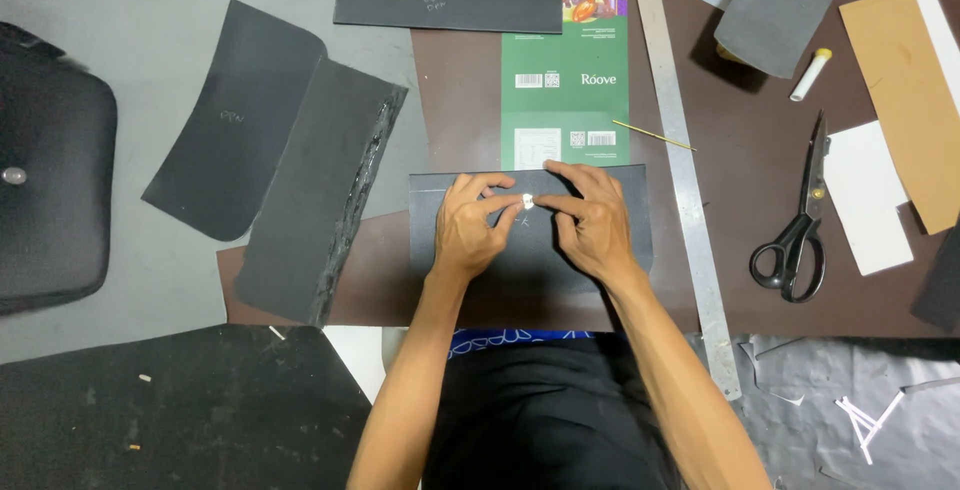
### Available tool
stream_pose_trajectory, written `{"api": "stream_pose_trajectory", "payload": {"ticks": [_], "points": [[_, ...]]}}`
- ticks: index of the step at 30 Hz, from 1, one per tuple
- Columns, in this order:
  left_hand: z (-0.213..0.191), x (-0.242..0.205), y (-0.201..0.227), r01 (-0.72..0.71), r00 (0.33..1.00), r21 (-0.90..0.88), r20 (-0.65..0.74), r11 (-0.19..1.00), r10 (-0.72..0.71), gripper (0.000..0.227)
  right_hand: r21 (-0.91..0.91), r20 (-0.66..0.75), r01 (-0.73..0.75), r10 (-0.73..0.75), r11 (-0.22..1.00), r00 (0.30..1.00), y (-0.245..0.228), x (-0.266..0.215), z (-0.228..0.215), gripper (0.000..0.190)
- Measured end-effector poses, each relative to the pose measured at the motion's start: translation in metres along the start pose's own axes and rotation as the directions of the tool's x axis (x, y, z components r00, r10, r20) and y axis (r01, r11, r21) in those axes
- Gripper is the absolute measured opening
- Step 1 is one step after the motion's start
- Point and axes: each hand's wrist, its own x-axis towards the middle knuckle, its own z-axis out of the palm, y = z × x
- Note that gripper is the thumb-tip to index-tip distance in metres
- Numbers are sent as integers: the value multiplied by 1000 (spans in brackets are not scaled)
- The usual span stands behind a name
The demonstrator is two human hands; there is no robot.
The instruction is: Assembling a leather bag by attaching a magnetic clasp and a metal logo to a leather panel.
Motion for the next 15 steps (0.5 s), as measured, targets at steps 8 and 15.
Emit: {"api": "stream_pose_trajectory", "payload": {"ticks": [8,15], "points": [[0,0,0,2,1000,-3,8,1000,-2,3,-5,3,3,-3,1000,1000,0,0,0,38],[1,0,0,11,1000,-9,7,1000,-11,3,-3,2,-5,5,1000,1000,0,0,0,37]]}}
